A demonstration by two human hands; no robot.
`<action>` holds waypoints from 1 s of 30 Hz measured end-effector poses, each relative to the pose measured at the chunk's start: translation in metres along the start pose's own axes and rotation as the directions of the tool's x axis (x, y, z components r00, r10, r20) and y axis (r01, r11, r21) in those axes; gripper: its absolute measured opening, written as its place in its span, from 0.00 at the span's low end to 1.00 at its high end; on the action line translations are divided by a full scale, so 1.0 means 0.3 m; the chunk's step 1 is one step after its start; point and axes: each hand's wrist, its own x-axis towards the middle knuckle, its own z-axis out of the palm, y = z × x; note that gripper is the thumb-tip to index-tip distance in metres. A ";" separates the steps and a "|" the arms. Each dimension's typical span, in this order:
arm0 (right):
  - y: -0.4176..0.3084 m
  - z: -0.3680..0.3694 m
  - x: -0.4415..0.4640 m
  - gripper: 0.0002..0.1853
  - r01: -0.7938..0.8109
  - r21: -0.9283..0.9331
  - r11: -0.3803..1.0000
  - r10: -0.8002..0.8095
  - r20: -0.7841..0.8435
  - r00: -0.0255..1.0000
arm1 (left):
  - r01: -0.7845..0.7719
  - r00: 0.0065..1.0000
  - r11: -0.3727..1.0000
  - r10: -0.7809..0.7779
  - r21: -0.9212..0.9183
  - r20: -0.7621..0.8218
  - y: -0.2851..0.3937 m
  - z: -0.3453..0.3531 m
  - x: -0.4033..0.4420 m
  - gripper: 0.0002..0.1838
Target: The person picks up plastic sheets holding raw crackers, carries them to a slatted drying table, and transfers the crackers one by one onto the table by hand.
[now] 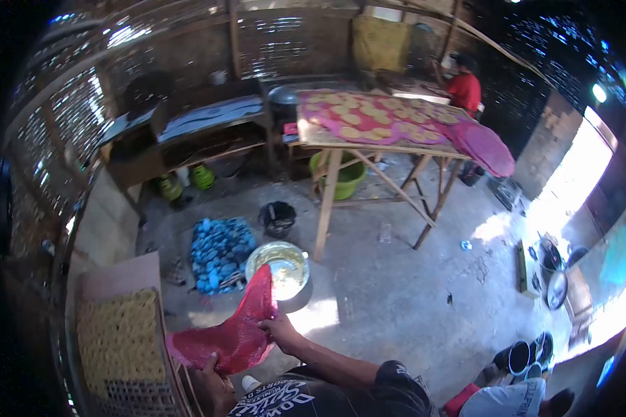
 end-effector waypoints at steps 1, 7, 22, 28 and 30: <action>-0.017 0.007 -0.018 0.20 0.044 0.014 0.999 -0.043 -0.067 0.997 | 0.061 0.997 0.997 -0.063 0.048 0.040 0.035 0.037 0.017 0.33; -0.192 -0.430 -0.146 0.16 0.446 0.099 0.889 -0.343 -0.501 0.794 | 0.566 0.759 0.762 -0.630 0.313 0.162 -0.292 0.399 0.031 0.12; -1.031 -1.161 -0.410 0.14 0.846 -0.194 0.497 -0.508 -0.856 0.102 | 0.322 0.170 0.498 -0.867 0.805 0.469 -0.693 1.287 0.153 0.20; -1.702 -1.602 -0.429 0.10 0.803 -0.366 0.471 -0.612 -0.790 -0.001 | 0.221 0.172 0.581 -0.813 0.783 0.556 -0.797 1.686 0.194 0.18; -1.965 -1.736 -0.445 0.10 0.802 -0.485 0.350 -0.740 -0.668 -0.081 | 0.189 0.148 0.614 -0.790 0.767 0.595 -0.795 1.792 0.191 0.19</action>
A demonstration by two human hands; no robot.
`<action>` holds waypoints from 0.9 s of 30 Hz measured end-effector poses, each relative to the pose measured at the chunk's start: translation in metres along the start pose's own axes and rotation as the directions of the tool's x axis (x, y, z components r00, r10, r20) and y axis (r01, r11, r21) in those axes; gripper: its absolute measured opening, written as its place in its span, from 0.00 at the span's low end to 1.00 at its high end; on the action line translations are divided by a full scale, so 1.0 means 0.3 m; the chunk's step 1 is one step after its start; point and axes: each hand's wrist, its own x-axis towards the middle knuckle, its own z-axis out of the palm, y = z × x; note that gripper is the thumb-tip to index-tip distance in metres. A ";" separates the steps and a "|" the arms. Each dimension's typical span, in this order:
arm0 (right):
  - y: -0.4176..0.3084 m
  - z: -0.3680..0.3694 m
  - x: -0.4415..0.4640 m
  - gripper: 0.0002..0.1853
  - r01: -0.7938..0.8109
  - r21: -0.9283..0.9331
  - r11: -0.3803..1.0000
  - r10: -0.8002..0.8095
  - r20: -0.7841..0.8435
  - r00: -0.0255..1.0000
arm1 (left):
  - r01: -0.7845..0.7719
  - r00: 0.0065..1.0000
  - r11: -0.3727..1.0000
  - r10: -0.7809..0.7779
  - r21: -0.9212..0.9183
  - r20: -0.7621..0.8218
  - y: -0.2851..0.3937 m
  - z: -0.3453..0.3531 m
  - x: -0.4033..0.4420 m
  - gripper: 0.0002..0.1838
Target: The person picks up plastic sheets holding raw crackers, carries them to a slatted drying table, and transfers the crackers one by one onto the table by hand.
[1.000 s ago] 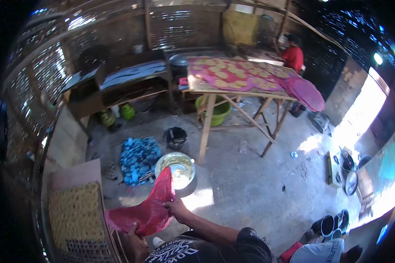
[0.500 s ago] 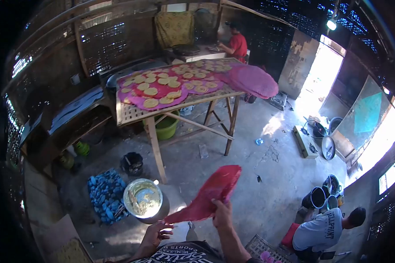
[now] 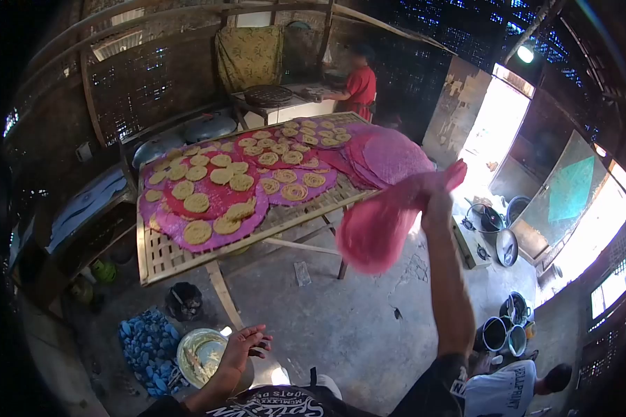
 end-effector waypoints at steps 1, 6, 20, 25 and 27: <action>-0.016 0.023 0.155 0.10 0.067 0.021 0.998 -0.068 0.013 0.998 | -0.024 1.000 1.000 0.023 0.008 0.014 0.027 0.015 0.031 0.19; -0.250 0.276 0.623 0.10 0.376 0.106 0.921 -0.374 -0.032 0.927 | -0.127 0.991 0.989 0.130 0.078 -0.039 0.103 0.072 0.145 0.20; 0.767 -0.300 1.313 0.07 -0.077 -0.001 0.997 0.076 -0.145 0.986 | -0.244 0.953 0.947 0.275 0.210 -0.130 0.405 0.562 0.576 0.20; 0.837 -0.384 1.192 0.18 0.578 -0.791 0.198 -0.180 0.551 0.815 | -0.383 0.903 0.868 0.424 0.317 -0.070 0.452 0.616 0.733 0.24; 0.862 -0.382 1.193 0.21 -0.513 0.238 0.825 0.468 0.221 0.856 | -0.448 0.880 0.865 0.472 0.226 -0.062 0.437 0.635 0.786 0.24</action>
